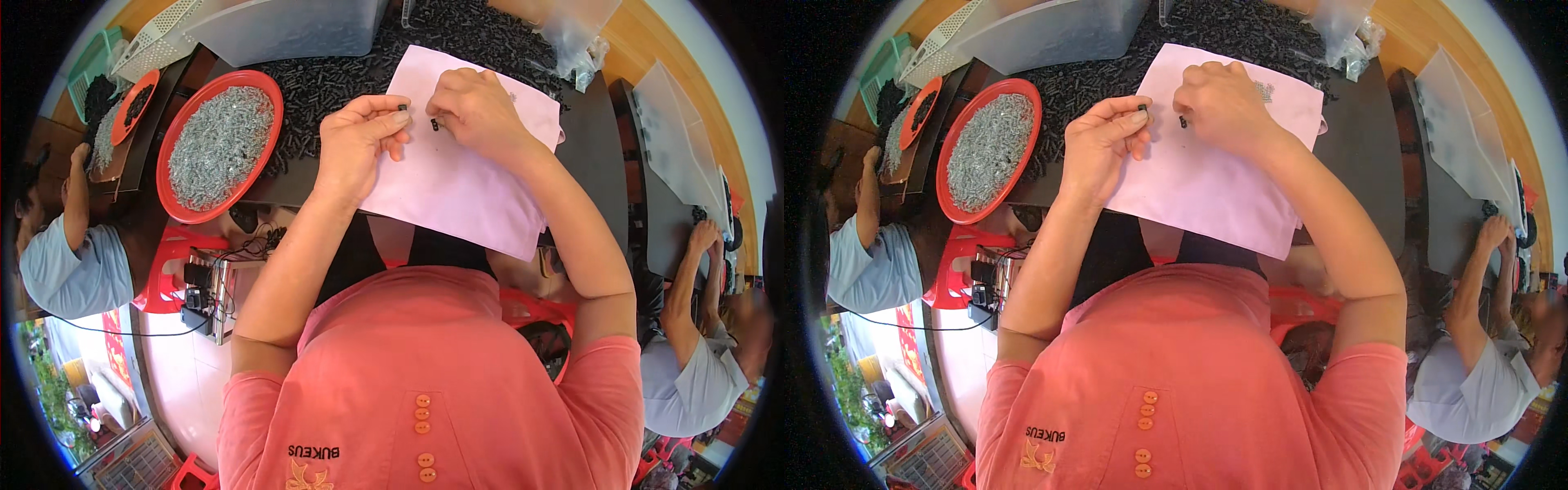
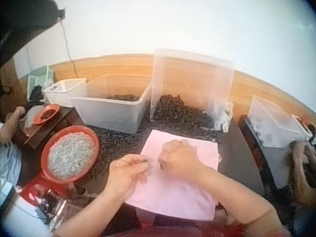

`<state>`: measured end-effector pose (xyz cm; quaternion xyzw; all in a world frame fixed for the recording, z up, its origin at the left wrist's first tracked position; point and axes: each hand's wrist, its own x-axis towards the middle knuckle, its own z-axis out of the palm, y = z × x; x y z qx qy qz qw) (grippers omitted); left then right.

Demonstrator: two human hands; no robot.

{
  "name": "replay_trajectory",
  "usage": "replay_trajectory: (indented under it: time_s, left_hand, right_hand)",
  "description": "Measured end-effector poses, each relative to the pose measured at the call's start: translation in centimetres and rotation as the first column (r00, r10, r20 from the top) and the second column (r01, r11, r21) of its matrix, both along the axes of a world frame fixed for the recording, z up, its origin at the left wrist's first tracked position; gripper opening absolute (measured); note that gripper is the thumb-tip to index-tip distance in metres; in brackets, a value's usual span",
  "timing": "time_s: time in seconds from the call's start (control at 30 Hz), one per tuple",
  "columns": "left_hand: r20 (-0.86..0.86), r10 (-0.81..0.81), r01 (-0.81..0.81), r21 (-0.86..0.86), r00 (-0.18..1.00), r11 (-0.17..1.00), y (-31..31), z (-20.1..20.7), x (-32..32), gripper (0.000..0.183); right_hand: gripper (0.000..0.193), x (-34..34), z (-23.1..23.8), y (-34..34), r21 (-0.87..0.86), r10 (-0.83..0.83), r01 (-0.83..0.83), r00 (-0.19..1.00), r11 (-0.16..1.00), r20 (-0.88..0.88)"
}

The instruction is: The person assembles small parts by hand, repeatedly picking up plastic pieces and metal pins, inserting the pins into the plastic pieces, and placing them onto a cloth pad.

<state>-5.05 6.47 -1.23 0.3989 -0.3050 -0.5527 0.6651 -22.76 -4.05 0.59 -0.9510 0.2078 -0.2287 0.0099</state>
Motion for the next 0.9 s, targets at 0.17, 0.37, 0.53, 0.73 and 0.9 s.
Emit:
replay_trajectory:
  time_s: [0.17,0.37,0.53,0.73,0.9]
  left_hand:
    - [0.005,-0.004,0.004,-0.01,1.0,1.0,0.2,0.2,-0.2,0.016]
    - [0.036,0.007,-0.008,0.015,0.999,1.0,0.1,0.1,-0.3,0.015]
    - [0.058,0.022,-0.023,0.014,0.998,1.0,0.1,-0.1,-0.3,0.014]
    - [0.057,0.01,-0.011,0.013,0.998,1.0,0.1,0.1,-0.4,0.012]
    - [0.072,0.019,-0.02,0.018,0.997,1.0,0.1,0.2,-0.4,0.013]
  right_hand:
    - [0.008,-0.9,0.2,-1.4,-0.025,-0.185,0.187,0.979,0.982,0.085]
    - [0.004,0.3,-0.4,-1.8,-0.036,-0.184,0.183,0.983,0.982,-0.024]
    - [0.005,1.5,-0.6,-1.7,-0.078,-0.202,0.196,0.976,0.978,-0.085]
    - [0.008,0.9,-1.3,-1.0,-0.135,-0.222,0.211,0.972,0.968,-0.072]
    - [0.014,1.1,-1.7,-1.2,-0.289,-0.146,0.125,0.988,0.949,-0.054]
